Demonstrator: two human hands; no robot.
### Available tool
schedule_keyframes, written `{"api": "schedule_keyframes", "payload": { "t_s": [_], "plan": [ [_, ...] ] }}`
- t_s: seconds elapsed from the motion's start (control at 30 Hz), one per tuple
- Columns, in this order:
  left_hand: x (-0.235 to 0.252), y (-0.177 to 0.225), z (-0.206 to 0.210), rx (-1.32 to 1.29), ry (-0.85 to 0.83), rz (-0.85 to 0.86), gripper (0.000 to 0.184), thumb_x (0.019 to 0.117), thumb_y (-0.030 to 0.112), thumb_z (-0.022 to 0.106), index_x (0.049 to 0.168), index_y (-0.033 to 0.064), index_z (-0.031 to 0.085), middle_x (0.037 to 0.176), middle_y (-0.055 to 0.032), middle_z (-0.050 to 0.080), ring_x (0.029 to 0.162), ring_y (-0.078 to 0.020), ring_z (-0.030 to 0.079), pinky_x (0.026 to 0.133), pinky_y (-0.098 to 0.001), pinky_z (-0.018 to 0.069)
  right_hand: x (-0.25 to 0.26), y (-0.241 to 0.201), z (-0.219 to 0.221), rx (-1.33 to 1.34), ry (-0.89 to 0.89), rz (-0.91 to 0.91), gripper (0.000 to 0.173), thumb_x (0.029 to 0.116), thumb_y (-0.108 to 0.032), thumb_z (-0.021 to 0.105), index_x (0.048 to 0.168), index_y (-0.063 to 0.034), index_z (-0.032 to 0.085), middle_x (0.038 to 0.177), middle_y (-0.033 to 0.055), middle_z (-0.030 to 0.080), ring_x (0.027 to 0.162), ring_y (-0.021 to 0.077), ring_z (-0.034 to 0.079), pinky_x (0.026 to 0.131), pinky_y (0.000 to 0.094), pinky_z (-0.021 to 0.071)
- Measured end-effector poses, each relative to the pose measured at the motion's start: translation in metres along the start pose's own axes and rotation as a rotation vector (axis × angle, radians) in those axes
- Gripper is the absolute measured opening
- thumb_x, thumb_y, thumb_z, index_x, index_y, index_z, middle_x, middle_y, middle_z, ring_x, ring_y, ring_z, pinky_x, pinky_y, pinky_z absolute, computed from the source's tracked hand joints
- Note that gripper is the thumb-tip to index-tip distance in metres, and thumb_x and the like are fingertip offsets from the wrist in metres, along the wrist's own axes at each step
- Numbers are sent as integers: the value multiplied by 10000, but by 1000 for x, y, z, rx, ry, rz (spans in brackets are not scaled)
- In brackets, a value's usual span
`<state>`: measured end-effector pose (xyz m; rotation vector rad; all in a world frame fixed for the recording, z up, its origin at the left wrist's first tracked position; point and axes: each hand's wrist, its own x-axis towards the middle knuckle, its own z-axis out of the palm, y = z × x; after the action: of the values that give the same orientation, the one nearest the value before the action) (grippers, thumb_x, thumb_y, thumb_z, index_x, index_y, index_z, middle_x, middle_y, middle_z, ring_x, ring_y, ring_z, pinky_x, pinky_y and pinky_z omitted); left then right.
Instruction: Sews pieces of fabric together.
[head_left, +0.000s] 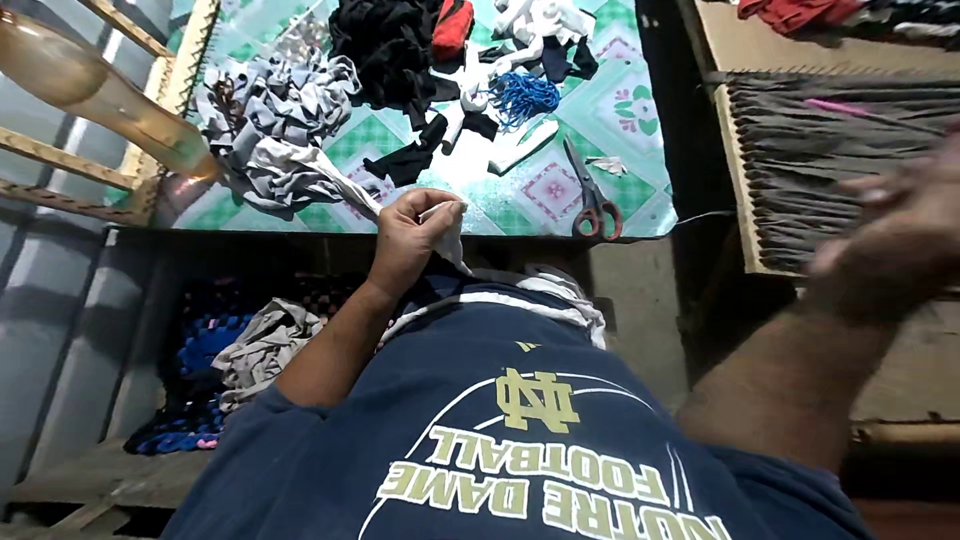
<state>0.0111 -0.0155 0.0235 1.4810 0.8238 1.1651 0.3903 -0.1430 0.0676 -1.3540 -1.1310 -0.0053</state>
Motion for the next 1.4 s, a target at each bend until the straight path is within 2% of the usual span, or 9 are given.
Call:
{"api": "schedule_keyframes", "payload": {
  "t_s": [0.03, 0.1, 0.17, 0.27, 0.47, 0.67, 0.83, 1.07, 1.4],
  "plan": [
    [-1, 2, 3, 18, -16, 13, 78, 934, 28, 684, 1004, 26, 718, 921, 6, 710, 785, -28, 652, 700, -199, 555, -5, -13, 22, 40, -116, 10, 200, 1075, -155, 457, 1250, -86, 527, 1020, -160, 620, 796, -54, 607, 739, 193, 555],
    [-4, 4, 8, 61, -43, 61, 79, 925, 44, 702, 993, 25, 736, 959, -16, 691, 882, -56, 657, 788, -217, 565, -23, -30, 65, 100, -370, 6, 264, 1052, -134, 499, 1263, 4, 576, 1108, -60, 650, 863, -35, 613, 788, 211, 552],
    [-5, 5, 13, 111, -57, 122, 74, 919, 55, 715, 982, 30, 746, 934, -8, 679, 889, -52, 639, 798, -203, 544, -44, -44, 107, 157, -559, -18, 289, 1008, -113, 562, 1215, 80, 622, 1012, 55, 669, 799, 5, 601, 733, 214, 539],
    [-8, 8, 16, 167, -62, 178, 78, 917, 65, 724, 980, 26, 749, 899, 4, 654, 855, -34, 608, 771, -175, 511, -70, -52, 153, 281, -686, -34, 275, 964, -155, 679, 1144, 53, 684, 829, 32, 617, 661, 4, 499, 614, 168, 450],
    [-11, 7, 14, 180, -70, 197, 89, 921, 61, 717, 990, 15, 750, 883, 4, 645, 834, -26, 595, 756, -162, 496, -84, -58, 177, 294, -618, -69, 140, 969, -89, 656, 983, 46, 688, 862, 55, 642, 670, -23, 514, 620, 112, 441],
    [-13, 6, 13, 85, -109, 122, 90, 937, 46, 678, 1002, 12, 730, 934, -11, 662, 857, -37, 632, 764, -183, 538, -82, -58, 174, 384, -634, -22, 104, 958, -57, 638, 951, 40, 674, 840, 24, 627, 677, -32, 512, 619, 114, 442],
    [-12, 9, 13, -34, -103, 37, 78, 955, 35, 652, 1014, 18, 701, 928, 5, 711, 788, -35, 667, 708, -217, 576, -80, -59, 168, 309, -687, 6, 251, 1025, -81, 485, 1183, 76, 600, 884, 38, 610, 713, 3, 551, 647, 164, 486],
    [-11, 9, 16, -40, -84, 40, 78, 954, 20, 641, 1002, 27, 702, 908, 23, 702, 741, -13, 644, 662, -185, 550, -75, -62, 160, 92, -577, -326, 156, 984, -81, 589, 1026, -4, 719, 1000, 143, 652, 996, 224, 605, 910, 366, 482],
    [-12, 10, 16, -40, -89, 53, 80, 952, 16, 638, 1001, 11, 702, 940, -5, 695, 777, -37, 655, 691, -204, 567, -77, -65, 159, 20, -563, -327, 187, 953, -101, 608, 1033, -28, 761, 911, 118, 595, 886, 214, 575, 816, 342, 473]
  ]
}}
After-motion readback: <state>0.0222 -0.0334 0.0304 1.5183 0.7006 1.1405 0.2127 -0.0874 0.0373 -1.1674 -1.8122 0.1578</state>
